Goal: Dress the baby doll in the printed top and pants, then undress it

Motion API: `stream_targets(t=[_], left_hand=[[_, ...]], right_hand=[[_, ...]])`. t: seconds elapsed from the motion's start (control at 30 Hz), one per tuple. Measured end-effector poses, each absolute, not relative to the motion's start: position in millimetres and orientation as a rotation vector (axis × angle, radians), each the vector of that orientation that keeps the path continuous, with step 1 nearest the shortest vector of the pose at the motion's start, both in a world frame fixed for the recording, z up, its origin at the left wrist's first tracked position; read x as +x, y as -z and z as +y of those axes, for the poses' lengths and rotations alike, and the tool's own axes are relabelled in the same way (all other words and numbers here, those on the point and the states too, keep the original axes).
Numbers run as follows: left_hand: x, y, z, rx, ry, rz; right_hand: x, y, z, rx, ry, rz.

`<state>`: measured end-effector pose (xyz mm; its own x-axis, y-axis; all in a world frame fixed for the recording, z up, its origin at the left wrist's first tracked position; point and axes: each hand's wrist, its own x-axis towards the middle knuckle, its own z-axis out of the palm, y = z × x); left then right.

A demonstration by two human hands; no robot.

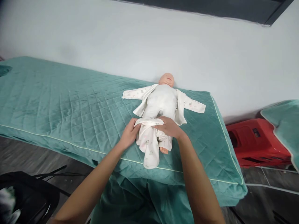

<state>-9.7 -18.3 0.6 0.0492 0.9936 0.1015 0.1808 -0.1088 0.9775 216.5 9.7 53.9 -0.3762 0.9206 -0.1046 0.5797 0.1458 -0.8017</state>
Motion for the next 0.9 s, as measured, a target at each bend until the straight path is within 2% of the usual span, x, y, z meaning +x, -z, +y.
stream_targets(t=[0.13,0.33,0.43,0.57,0.7,0.9], left_hand=[[-4,1,15,1.729,-1.18,1.311],[8,-2,60,2.336,-0.892,1.609],[14,0,74,2.476,-0.863,1.68],[13,5,69,2.413,-1.03,1.672],[3,6,30,2.046,-1.293,1.647],[-10,4,-37,1.827,-0.941,1.343]], right_hand=[[215,-59,13,-1.475,-1.189,-1.957],[210,-58,23,-1.53,-1.089,-1.895],[208,-56,27,-1.52,-0.993,-1.869],[204,-55,29,-1.576,-0.947,-1.833],[201,-55,27,-1.564,-0.96,-1.841],[207,-58,22,-1.344,-1.165,-1.976]])
